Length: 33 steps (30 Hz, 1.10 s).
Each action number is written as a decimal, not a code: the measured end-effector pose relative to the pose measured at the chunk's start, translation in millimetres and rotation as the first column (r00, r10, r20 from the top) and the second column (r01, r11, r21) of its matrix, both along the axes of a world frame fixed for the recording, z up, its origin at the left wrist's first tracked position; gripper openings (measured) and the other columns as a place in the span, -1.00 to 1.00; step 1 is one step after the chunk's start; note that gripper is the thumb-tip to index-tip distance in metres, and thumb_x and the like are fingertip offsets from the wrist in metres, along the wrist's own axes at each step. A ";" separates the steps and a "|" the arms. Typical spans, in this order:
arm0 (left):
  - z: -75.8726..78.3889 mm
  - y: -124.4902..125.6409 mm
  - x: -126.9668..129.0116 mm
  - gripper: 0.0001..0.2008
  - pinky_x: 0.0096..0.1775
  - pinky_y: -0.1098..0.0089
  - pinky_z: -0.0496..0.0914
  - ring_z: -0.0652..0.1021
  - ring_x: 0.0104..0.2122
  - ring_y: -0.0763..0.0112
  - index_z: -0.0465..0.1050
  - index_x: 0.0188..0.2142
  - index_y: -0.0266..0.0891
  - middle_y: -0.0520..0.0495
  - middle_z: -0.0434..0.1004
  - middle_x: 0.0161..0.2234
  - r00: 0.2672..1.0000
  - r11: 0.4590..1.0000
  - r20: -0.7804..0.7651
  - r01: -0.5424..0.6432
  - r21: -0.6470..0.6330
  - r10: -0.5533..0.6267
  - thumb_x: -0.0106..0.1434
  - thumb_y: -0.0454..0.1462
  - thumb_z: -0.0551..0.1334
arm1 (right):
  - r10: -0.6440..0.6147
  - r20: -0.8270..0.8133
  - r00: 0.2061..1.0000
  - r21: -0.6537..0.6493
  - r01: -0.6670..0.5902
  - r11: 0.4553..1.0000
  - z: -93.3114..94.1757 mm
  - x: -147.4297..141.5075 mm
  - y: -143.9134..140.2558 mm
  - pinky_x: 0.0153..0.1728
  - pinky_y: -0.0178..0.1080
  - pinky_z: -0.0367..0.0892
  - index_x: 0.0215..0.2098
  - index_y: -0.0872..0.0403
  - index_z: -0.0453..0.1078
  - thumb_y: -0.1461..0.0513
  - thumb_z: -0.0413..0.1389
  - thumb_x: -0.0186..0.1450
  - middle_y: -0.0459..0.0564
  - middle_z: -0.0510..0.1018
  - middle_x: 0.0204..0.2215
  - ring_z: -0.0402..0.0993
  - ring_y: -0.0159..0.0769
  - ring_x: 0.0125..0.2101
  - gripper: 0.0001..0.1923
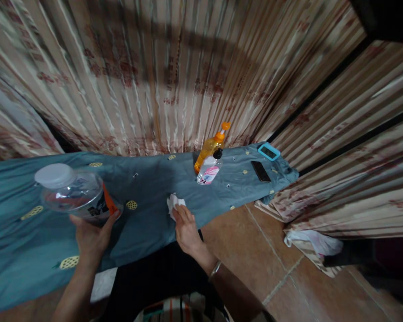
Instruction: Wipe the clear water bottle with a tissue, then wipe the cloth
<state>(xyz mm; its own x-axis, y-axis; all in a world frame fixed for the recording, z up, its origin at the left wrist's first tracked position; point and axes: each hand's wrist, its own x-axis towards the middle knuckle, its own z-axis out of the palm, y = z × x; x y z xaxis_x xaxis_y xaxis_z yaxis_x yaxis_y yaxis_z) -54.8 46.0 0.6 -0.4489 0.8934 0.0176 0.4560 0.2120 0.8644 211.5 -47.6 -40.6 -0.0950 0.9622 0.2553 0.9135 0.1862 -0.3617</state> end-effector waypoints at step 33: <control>-13.3 -8.0 -2.1 -0.07 0.01 -0.13 0.51 0.60 0.02 -0.26 0.19 0.10 -0.19 -0.33 0.54 0.03 0.998 0.999 -0.037 -0.046 0.013 0.046 -0.17 0.17 0.44 | -0.224 -0.020 0.974 0.032 0.225 0.974 -11.2 71.0 150.0 0.38 0.23 0.15 0.31 0.46 0.30 0.52 -0.13 0.30 0.54 0.32 0.35 0.20 0.13 0.41 -0.38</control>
<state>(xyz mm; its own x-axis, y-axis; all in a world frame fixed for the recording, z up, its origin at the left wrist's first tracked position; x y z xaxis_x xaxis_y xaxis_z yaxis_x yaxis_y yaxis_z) -56.9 38.0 -12.7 -0.4883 0.8715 0.0457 0.4776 0.2231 0.8498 282.5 102.4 -51.8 0.1266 0.9493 0.2878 0.9275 -0.0104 -0.3737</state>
